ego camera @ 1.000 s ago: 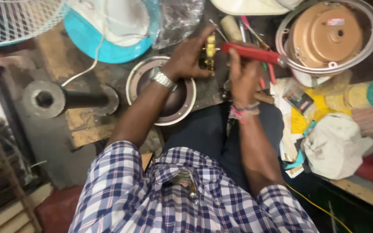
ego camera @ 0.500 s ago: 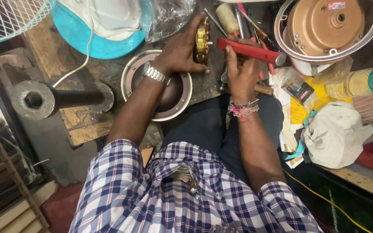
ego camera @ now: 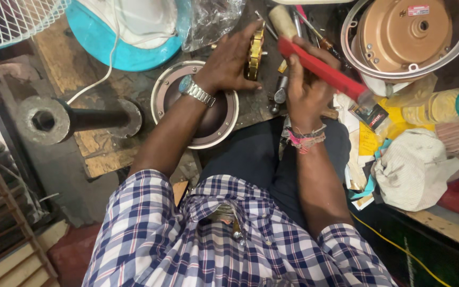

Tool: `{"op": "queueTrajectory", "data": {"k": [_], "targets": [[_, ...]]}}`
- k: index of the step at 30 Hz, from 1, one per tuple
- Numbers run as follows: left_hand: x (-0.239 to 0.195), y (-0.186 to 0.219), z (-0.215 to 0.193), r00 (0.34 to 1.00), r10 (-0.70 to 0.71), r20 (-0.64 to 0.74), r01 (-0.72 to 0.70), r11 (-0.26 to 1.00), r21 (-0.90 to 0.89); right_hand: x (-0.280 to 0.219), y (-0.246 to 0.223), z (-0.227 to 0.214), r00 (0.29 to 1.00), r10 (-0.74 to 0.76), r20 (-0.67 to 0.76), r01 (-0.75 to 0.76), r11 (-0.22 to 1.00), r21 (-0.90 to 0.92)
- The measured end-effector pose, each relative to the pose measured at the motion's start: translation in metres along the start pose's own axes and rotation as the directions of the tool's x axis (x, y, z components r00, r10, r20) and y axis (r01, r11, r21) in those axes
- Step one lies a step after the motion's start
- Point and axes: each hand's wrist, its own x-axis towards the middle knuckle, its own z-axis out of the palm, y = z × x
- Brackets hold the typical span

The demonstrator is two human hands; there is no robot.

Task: The person uses a red-handled hammer to tap a brass-colored motor component while holding it with the left hand. The person repeatedly taps the component, rotates it, and places it on the workbench before picking it up again to continue tapping.

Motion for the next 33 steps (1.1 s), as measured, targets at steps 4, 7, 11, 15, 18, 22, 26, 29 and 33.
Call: {"op": "queueTrajectory", "data": {"k": [4, 7, 11, 15, 18, 22, 26, 29, 33], "targets": [[-0.004, 0.007, -0.003, 0.996, -0.071, 0.048, 0.072, 0.997, -0.015, -0.006, 0.004, 0.006, 0.992, -0.101, 0.079, 0.127, 0.845, -0.52], [0.004, 0.008, -0.012, 0.999, 0.002, -0.035, -0.003, 0.999, -0.032, 0.002, 0.004, 0.008, 0.992, 0.128, 0.01, -0.115, 0.921, -0.371], [-0.006, 0.007, -0.006, 0.999, -0.03, 0.011, 0.031, 0.999, -0.034, -0.009, 0.007, 0.008, 0.997, 0.015, -0.08, -0.008, 0.996, 0.088], [0.008, 0.01, -0.009, 0.999, 0.026, -0.045, -0.028, 0.999, -0.032, 0.003, 0.01, 0.005, 0.999, 0.021, 0.049, 0.004, 0.894, -0.448], [0.0, 0.002, -0.007, 0.999, -0.029, -0.031, 0.029, 0.999, -0.015, -0.001, 0.015, 0.012, 0.995, 0.101, 0.015, -0.097, 0.978, -0.185], [0.001, 0.007, 0.004, 0.996, 0.023, -0.087, -0.024, 1.0, -0.01, -0.007, 0.009, -0.001, 0.991, 0.131, 0.041, -0.104, 0.911, -0.399], [0.001, -0.001, 0.0, 0.999, -0.049, -0.022, 0.049, 0.998, -0.029, -0.002, 0.013, 0.007, 0.997, 0.032, -0.064, -0.047, 0.968, -0.246], [-0.005, 0.001, 0.008, 0.998, -0.057, -0.025, 0.056, 0.998, -0.025, -0.009, 0.017, 0.006, 0.998, 0.031, 0.059, -0.002, 0.904, -0.427], [0.009, -0.004, -0.003, 0.998, -0.019, -0.056, 0.017, 0.999, -0.035, 0.006, 0.023, -0.002, 0.99, 0.124, -0.07, -0.14, 0.928, -0.346]]}}
